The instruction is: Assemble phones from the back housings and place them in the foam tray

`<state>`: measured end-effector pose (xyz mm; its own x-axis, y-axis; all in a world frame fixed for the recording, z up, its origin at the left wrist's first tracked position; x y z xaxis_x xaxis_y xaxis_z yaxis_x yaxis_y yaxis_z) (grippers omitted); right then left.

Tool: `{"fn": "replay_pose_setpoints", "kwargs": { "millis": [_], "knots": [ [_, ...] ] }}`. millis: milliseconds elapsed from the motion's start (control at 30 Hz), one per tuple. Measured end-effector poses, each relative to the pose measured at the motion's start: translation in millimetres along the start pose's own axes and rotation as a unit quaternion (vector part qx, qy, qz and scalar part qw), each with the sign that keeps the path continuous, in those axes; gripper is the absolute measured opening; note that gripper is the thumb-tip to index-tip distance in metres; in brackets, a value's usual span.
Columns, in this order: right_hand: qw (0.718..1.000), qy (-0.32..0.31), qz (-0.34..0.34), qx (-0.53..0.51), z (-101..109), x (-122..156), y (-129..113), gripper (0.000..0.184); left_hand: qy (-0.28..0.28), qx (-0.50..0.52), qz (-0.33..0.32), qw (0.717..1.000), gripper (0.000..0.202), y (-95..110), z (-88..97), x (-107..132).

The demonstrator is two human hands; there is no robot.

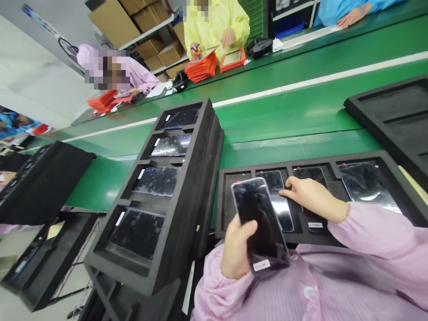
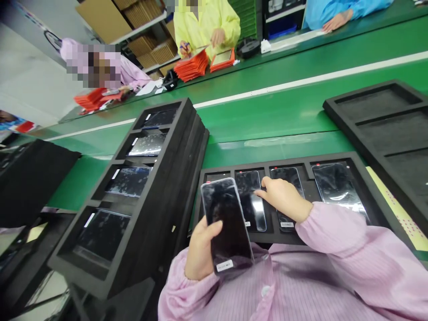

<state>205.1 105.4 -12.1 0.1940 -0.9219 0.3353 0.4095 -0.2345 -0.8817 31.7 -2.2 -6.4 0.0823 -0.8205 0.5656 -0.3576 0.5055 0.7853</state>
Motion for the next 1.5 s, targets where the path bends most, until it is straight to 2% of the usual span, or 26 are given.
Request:
{"fn": "replay_pose_setpoints", "kwargs": {
  "millis": [100,167,233,300,367,433,533,667,733,767,867,933,1067,1167,1267,1367,1433,1500],
  "knots": [
    [0.995,0.028,0.096,-0.007,13.9,7.8,-30.4,0.026,-0.091,-0.048,0.023,0.994,0.036,-8.1,-21.4,1.9],
    [0.976,0.003,0.216,-0.021,20.0,17.6,-57.8,0.03,-0.152,-0.077,0.034,0.985,0.041,-11.8,-33.6,2.8],
    [0.931,-0.015,0.365,0.014,22.7,33.0,-82.6,0.024,-0.204,-0.099,0.039,0.973,0.046,-13.7,-42.7,3.7],
    [0.866,0.025,0.49,0.095,25.2,52.7,-96.6,0.016,-0.232,-0.107,0.037,0.966,0.047,-13.5,-48.0,4.0],
    [0.8,0.061,0.574,0.166,25.2,74.9,-100.8,0.019,-0.241,-0.104,0.032,0.965,0.045,-11.6,-50.3,4.3],
    [0.765,0.022,0.608,0.209,21.1,94.9,-99.0,0.024,-0.228,-0.088,0.031,0.969,0.041,-8.1,-50.3,4.5],
    [0.738,-0.111,0.622,0.237,12.8,119.2,-96.0,0.028,-0.187,-0.052,0.04,0.98,0.036,-0.6,-49.1,4.1],
    [0.707,-0.222,0.626,0.242,6.3,127.4,-98.2,0.035,-0.139,-0.033,0.035,0.989,0.025,10.9,-51.4,-1.2],
    [0.708,-0.229,0.621,0.247,5.2,119.9,-97.0,0.044,-0.127,-0.013,0.043,0.991,0.027,13.0,-54.2,-5.5],
    [0.711,-0.213,0.62,0.255,6.0,114.7,-95.5,0.045,-0.128,0.005,0.053,0.99,0.028,12.6,-56.2,-7.2],
    [0.734,-0.118,0.607,0.281,14.0,96.2,-89.5,0.031,-0.161,0.06,0.086,0.981,0.033,9.2,-63.9,-9.1],
    [0.749,-0.05,0.6,0.276,20.8,85.8,-86.9,0.026,-0.168,0.084,0.081,0.979,0.033,8.6,-66.4,-9.4],
    [0.803,0.042,0.535,0.257,24.1,63.6,-82.6,0.039,-0.159,0.091,0.055,0.981,0.027,7.3,-69.8,-9.0],
    [0.833,0.063,0.503,0.22,23.1,57.2,-80.0,0.037,-0.148,0.082,0.077,0.983,0.029,3.0,-69.2,-8.9],
    [0.842,0.049,0.506,0.179,32.5,66.1,-75.4,0.028,-0.069,0.051,0.041,0.995,0.029,11.1,-44.0,-15.4],
    [0.868,0.043,0.467,0.165,55.7,80.3,-57.4,0.029,0.02,-0.031,-0.08,0.996,0.029,35.8,3.1,-29.1],
    [0.868,0.035,0.451,0.203,66.0,93.6,-37.2,0.029,0.069,-0.143,-0.162,0.974,0.038,50.9,34.0,-43.0],
    [0.855,0.028,0.437,0.279,67.1,106.7,-11.0,0.04,0.103,-0.327,-0.192,0.919,0.049,54.2,53.4,-62.0]
  ]
}}
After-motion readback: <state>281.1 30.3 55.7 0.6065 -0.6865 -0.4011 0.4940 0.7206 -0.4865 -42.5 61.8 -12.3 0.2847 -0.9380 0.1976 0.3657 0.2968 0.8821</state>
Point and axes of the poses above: each hand's wrist, its own x-axis away from the middle knuckle, its own z-axis out of the back of the hand, y = z × x, the point moved 6 cm from there along -x, towards the middle knuckle, and after that the axes turned 15 degrees about -x, right-handed, at the moved point
